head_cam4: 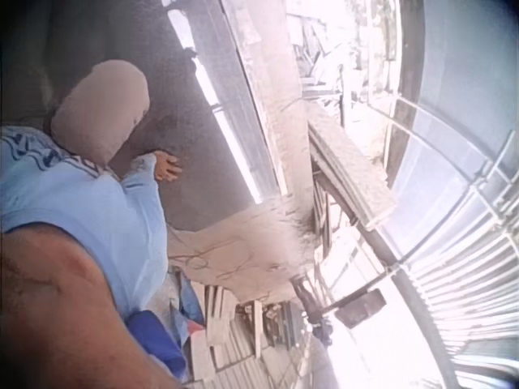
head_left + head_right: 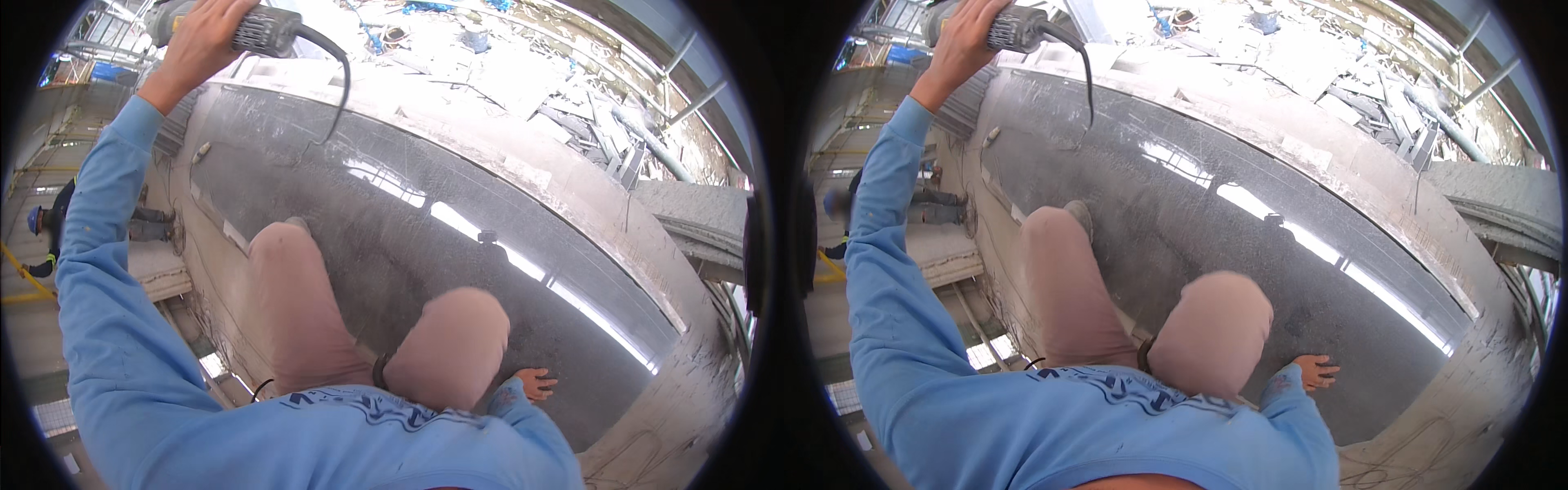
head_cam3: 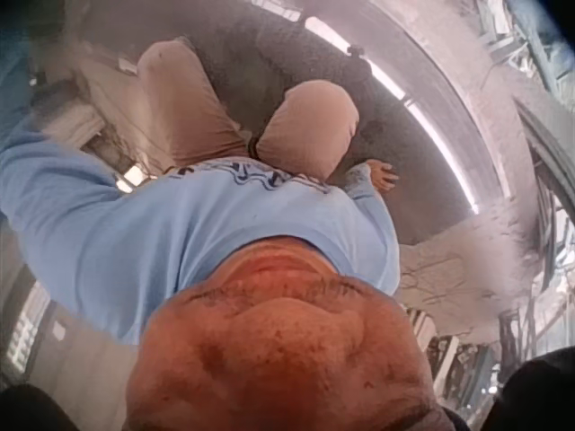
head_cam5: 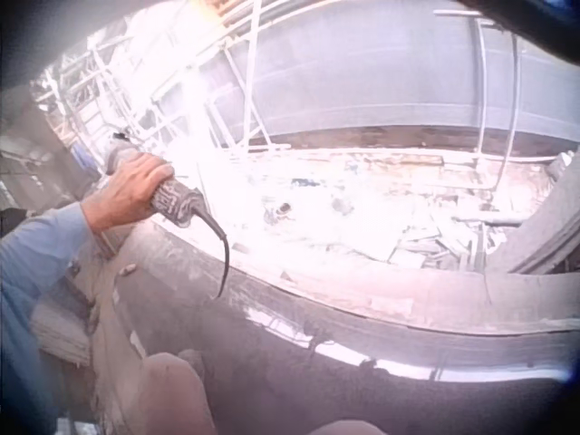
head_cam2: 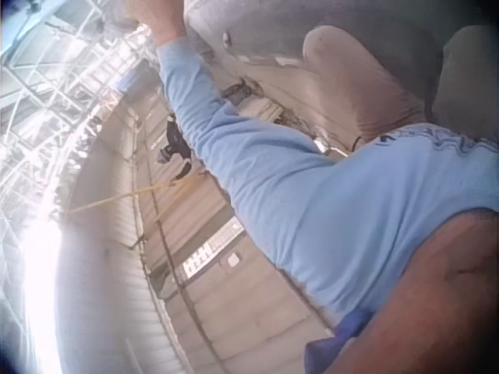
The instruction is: The person uses an angle grinder to smooth the surface of a large dark stone slab. The person holds the tool with both hands and moves it along the slab's surface, generating dust. The person briefly pauses to wipe the surface with a hand before resuming grinding.
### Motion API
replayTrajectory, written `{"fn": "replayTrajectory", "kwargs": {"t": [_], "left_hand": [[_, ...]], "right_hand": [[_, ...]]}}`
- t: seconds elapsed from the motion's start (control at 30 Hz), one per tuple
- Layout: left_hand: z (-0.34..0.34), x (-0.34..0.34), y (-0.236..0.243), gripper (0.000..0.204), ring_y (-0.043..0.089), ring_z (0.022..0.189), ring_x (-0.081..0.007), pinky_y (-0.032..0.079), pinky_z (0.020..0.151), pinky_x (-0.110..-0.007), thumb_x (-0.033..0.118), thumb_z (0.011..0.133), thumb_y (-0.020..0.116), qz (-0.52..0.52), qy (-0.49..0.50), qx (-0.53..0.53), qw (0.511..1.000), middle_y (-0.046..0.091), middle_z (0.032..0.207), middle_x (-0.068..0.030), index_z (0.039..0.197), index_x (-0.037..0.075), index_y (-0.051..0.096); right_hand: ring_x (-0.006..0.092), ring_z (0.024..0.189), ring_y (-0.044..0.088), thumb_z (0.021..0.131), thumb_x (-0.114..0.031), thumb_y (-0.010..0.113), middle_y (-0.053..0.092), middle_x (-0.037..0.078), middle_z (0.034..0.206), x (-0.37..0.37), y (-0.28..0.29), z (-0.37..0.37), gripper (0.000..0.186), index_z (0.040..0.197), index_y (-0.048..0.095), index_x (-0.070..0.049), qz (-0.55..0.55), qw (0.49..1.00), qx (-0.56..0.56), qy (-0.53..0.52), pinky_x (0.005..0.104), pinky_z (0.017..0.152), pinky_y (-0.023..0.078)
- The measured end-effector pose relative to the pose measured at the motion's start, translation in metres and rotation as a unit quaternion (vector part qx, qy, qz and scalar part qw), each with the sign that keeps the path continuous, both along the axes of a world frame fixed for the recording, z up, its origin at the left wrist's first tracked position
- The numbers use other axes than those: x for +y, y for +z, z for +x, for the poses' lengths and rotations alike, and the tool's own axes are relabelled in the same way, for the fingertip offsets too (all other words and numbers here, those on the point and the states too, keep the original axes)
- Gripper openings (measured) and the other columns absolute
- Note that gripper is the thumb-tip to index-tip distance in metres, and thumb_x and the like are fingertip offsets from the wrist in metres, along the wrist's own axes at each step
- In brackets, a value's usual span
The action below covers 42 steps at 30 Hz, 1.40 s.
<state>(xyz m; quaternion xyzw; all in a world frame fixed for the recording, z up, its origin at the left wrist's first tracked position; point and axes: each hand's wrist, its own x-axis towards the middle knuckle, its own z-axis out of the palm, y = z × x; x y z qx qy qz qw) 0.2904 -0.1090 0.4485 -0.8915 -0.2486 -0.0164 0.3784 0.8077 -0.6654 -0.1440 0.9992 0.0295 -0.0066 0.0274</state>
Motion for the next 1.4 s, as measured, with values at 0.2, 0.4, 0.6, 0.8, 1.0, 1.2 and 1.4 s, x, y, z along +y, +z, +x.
{"fn": "replayTrajectory", "kwargs": {"t": [0.2, 0.4, 0.6, 0.8, 1.0, 1.2, 1.4], "left_hand": [[0.032, -0.007, -0.056, 0.064, 0.064, 0.096, -0.0388, 0.051, 0.084, -0.047, 0.022, 0.066, 0.092, -0.049, -0.005, -0.113, 0.992, 0.064, 0.103, -0.0183, 0.117, 0.003, 0.058], [0.057, 0.010, -0.090, 0.062, 0.065, 0.107, -0.0345, 0.052, 0.093, -0.044, 0.012, 0.069, 0.087, -0.082, 0.028, -0.141, 0.986, 0.066, 0.111, -0.0133, 0.124, 0.008, 0.057], [0.052, -0.005, -0.096, 0.062, 0.064, 0.108, -0.0341, 0.051, 0.093, -0.044, 0.012, 0.069, 0.087, -0.108, 0.062, -0.134, 0.983, 0.066, 0.112, -0.0122, 0.123, 0.008, 0.058], [0.038, -0.039, -0.100, 0.072, 0.063, 0.112, -0.0388, 0.051, 0.095, -0.046, 0.007, 0.065, 0.089, -0.159, 0.099, -0.147, 0.971, 0.065, 0.120, -0.0163, 0.129, 0.007, 0.055], [-0.009, -0.067, -0.119, 0.076, 0.063, 0.113, -0.0376, 0.052, 0.096, -0.046, 0.007, 0.061, 0.090, -0.178, 0.115, -0.177, 0.961, 0.065, 0.120, -0.0162, 0.129, 0.006, 0.056], [-0.027, -0.055, -0.201, 0.075, 0.063, 0.114, -0.0344, 0.051, 0.096, -0.046, 0.009, 0.060, 0.090, -0.242, 0.093, -0.238, 0.936, 0.065, 0.121, -0.0157, 0.126, 0.004, 0.057], [-0.032, -0.058, -0.281, 0.059, 0.065, 0.104, -0.0325, 0.051, 0.091, -0.043, 0.007, 0.066, 0.084, -0.324, 0.099, -0.270, 0.901, 0.066, 0.113, -0.0128, 0.119, 0.003, 0.059]], "right_hand": [[0.0296, 0.154, 0.030, 0.104, -0.065, 0.038, 0.031, 0.009, 0.167, -0.012, 0.037, -0.003, 0.068, 0.162, 0.033, -0.028, -0.045, 0.997, -0.004, -0.063, 0.0516, 0.122, 0.027], [0.0278, 0.156, 0.023, 0.104, -0.066, 0.036, 0.028, 0.006, 0.168, -0.003, 0.019, -0.002, 0.069, 0.163, 0.028, -0.031, -0.035, 0.996, 0.010, -0.086, 0.0520, 0.124, 0.022], [0.0302, 0.156, 0.023, 0.104, -0.065, 0.036, 0.024, 0.009, 0.169, -0.002, 0.016, -0.003, 0.070, 0.164, 0.025, -0.030, -0.044, 0.995, 0.015, -0.083, 0.0519, 0.124, 0.022], [0.0335, 0.155, 0.025, 0.106, -0.060, 0.035, 0.025, 0.013, 0.168, 0.000, 0.022, -0.005, 0.070, 0.164, 0.025, -0.024, -0.028, 0.997, 0.024, -0.066, 0.0525, 0.124, 0.023], [0.0373, 0.150, 0.035, 0.106, -0.059, 0.037, 0.036, 0.017, 0.162, -0.005, 0.023, 0.005, 0.070, 0.161, 0.034, -0.017, -0.026, 0.998, -0.014, -0.047, 0.0546, 0.122, 0.027], [0.0380, 0.150, 0.035, 0.107, -0.054, 0.040, 0.032, 0.025, 0.164, 0.050, 0.052, 0.041, 0.070, 0.159, 0.036, -0.008, -0.016, 0.968, 0.192, -0.159, 0.0527, 0.121, 0.033], [0.0321, 0.143, 0.046, 0.109, -0.038, 0.045, 0.051, 0.022, 0.152, 0.340, 0.192, -0.035, 0.059, 0.151, 0.046, 0.004, 0.428, 0.770, 0.405, 0.245, 0.0450, 0.118, 0.035]]}}
